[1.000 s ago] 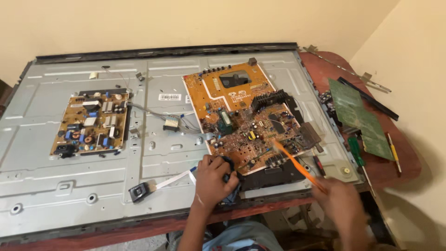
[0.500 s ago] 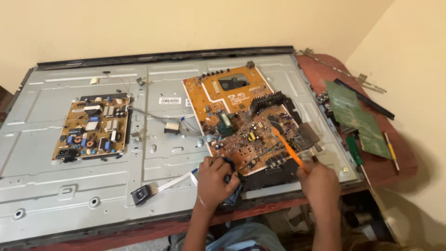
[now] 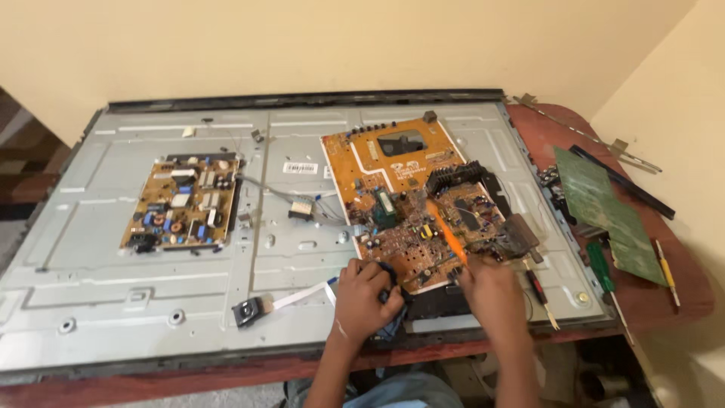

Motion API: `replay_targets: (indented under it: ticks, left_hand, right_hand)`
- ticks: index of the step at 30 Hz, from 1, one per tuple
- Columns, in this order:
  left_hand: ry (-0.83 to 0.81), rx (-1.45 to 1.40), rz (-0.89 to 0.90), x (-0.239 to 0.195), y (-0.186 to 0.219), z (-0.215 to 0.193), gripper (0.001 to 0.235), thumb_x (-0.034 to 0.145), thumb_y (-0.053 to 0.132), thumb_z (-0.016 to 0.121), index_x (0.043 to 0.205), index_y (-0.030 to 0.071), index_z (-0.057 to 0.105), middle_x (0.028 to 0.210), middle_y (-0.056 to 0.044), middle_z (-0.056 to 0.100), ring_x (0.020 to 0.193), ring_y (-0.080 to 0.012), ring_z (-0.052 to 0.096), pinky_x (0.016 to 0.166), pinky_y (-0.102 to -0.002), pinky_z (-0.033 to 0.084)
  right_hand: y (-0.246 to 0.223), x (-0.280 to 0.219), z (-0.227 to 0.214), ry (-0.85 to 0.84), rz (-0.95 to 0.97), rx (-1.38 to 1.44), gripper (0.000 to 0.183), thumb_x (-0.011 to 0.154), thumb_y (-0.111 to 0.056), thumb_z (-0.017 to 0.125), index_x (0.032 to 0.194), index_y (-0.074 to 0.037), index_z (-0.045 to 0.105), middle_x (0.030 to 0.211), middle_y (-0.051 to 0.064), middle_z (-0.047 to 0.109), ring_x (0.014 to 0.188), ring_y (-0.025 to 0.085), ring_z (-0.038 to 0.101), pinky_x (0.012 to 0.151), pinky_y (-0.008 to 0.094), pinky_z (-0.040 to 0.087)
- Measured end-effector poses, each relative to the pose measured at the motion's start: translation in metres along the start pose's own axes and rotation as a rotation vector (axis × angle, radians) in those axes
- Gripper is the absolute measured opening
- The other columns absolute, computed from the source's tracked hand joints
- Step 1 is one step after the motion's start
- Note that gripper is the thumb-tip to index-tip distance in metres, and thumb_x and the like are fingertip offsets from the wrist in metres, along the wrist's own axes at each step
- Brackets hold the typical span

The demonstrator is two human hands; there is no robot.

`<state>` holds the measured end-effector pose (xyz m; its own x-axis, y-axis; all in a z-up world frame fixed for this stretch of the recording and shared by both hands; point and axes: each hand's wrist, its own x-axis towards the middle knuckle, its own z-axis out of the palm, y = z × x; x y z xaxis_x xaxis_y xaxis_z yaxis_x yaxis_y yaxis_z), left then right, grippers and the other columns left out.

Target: The person uses an orange toothbrush to scrub the surface of a disassembled television circuit board. The board is held steady with a cloth in the left hand while the right hand brushes various components and traces.

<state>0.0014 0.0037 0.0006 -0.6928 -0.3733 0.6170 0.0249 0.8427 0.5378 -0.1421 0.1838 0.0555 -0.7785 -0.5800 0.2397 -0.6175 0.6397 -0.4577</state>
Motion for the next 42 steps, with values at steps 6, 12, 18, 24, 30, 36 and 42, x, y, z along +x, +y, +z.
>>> replay_targets:
  ticks: [6, 12, 18, 24, 30, 36, 42]
  left_hand:
    - [-0.031, 0.018, -0.002, 0.0, 0.0, 0.001, 0.019, 0.075, 0.027, 0.073, 0.071, 0.01, 0.064, 0.084, -0.008, 0.062, 0.089, -0.0347, 0.055, 0.074, -0.048, 0.043]
    - [0.0, 0.001, 0.004, 0.001, 0.001, -0.002, 0.021, 0.074, 0.027, 0.074, 0.072, 0.009, 0.063, 0.084, -0.008, 0.061, 0.089, -0.0347, 0.054, 0.076, -0.048, 0.043]
    - [-0.005, -0.01, -0.001, -0.002, -0.002, 0.002, 0.021, 0.074, 0.028, 0.073, 0.072, 0.01, 0.063, 0.084, -0.008, 0.061, 0.092, -0.0347, 0.054, 0.077, -0.049, 0.042]
    - [-0.018, -0.02, 0.0, 0.0, -0.002, -0.002, 0.023, 0.076, 0.029, 0.074, 0.071, 0.01, 0.062, 0.084, -0.009, 0.06, 0.091, -0.0362, 0.054, 0.077, -0.049, 0.043]
    - [-0.013, -0.012, 0.006, -0.003, -0.004, 0.002, 0.022, 0.075, 0.028, 0.073, 0.072, 0.009, 0.063, 0.084, -0.009, 0.061, 0.09, -0.0361, 0.054, 0.075, -0.049, 0.041]
    - [-0.016, -0.014, -0.01, 0.0, -0.002, 0.001, 0.02, 0.074, 0.028, 0.074, 0.073, 0.01, 0.064, 0.083, -0.008, 0.061, 0.089, -0.0348, 0.054, 0.075, -0.049, 0.042]
    - [-0.014, -0.006, -0.016, -0.002, -0.003, 0.002, 0.021, 0.074, 0.028, 0.074, 0.071, 0.01, 0.063, 0.083, -0.008, 0.061, 0.091, -0.0357, 0.054, 0.076, -0.048, 0.042]
  right_hand:
    - [0.0, -0.014, -0.004, -0.099, -0.113, 0.026, 0.02, 0.084, -0.019, 0.072, 0.096, -0.004, 0.076, 0.083, 0.022, 0.071, 0.076, 0.041, 0.069, 0.069, 0.049, 0.054]
    - [0.036, -0.034, -0.022, -0.258, 0.259, 0.059, 0.031, 0.083, -0.027, 0.077, 0.109, -0.012, 0.079, 0.09, 0.019, 0.078, 0.077, 0.033, 0.078, 0.073, 0.041, 0.059]
    - [0.092, -0.048, -0.032, -0.224, 0.305, 0.045, 0.031, 0.082, -0.031, 0.078, 0.107, -0.013, 0.081, 0.094, 0.018, 0.08, 0.083, 0.031, 0.08, 0.077, 0.038, 0.06]
    - [0.097, -0.038, -0.04, -0.109, 0.287, -0.201, 0.032, 0.087, -0.038, 0.07, 0.108, -0.015, 0.08, 0.088, 0.021, 0.075, 0.083, 0.04, 0.075, 0.075, 0.047, 0.059]
    - [0.055, -0.008, -0.012, 0.095, 0.091, -0.229, 0.021, 0.089, -0.026, 0.069, 0.088, -0.006, 0.076, 0.082, 0.023, 0.071, 0.08, 0.045, 0.069, 0.074, 0.054, 0.054]
    - [0.002, 0.023, -0.005, -0.026, 0.049, -0.083, 0.017, 0.088, -0.02, 0.069, 0.092, -0.004, 0.074, 0.079, 0.021, 0.071, 0.072, 0.04, 0.072, 0.072, 0.05, 0.056]
    - [0.005, 0.018, -0.013, -0.025, -0.009, -0.083, 0.025, 0.082, -0.016, 0.072, 0.103, -0.003, 0.075, 0.081, 0.023, 0.071, 0.073, 0.04, 0.071, 0.07, 0.05, 0.056]
